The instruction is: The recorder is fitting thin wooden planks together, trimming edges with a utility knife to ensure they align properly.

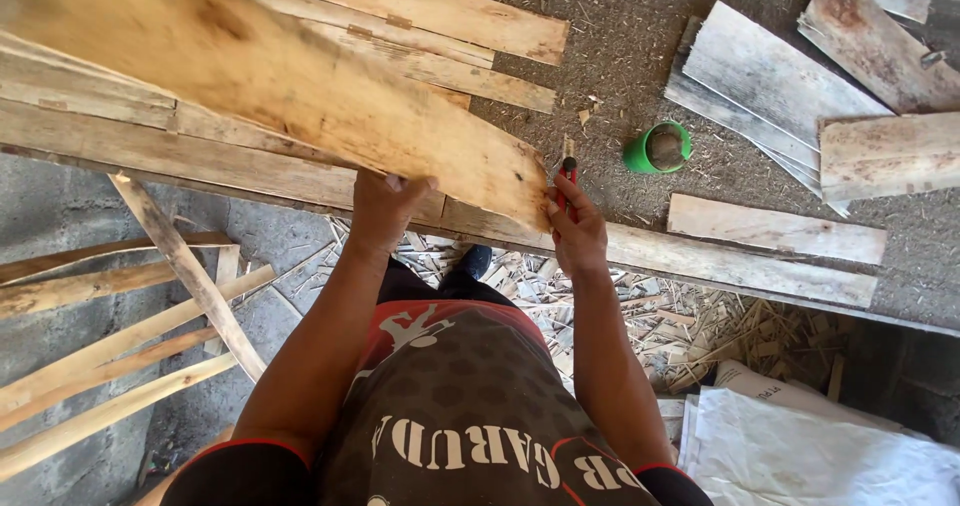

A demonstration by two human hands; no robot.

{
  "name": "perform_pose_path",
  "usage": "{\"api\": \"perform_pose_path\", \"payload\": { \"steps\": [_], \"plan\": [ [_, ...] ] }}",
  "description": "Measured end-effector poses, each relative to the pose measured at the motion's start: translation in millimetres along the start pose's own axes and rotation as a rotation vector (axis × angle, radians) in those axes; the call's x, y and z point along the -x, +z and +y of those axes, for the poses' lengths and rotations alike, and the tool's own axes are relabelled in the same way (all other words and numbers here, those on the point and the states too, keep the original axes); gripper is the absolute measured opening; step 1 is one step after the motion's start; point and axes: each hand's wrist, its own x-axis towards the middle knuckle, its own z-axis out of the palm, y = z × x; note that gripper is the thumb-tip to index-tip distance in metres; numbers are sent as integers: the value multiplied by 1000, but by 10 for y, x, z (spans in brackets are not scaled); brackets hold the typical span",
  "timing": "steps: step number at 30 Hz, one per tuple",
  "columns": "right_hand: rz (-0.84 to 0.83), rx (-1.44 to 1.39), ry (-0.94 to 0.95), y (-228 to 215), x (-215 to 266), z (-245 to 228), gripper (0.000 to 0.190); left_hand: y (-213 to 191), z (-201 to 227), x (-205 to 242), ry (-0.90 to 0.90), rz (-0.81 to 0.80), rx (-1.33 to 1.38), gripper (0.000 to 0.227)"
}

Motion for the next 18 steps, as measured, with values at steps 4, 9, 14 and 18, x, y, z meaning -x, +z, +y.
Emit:
{"api": "perform_pose_path", "payload": {
  "steps": [4,9,14,18],
  "plan": [
    [-63,-246,92,283,85,-406,47,403,647,-4,113,-177,81,55],
    [-269,-315,245,431,64,-615,44,674,915,-442,425,-218,273,90],
    [-432,-450,354,408,-16,-635,43,773,1290,-698,329,-360,230,77],
    [-255,-274,348,59,-236,-363,34,644,1171,-902,187,-442,155,36]
  ]
}}
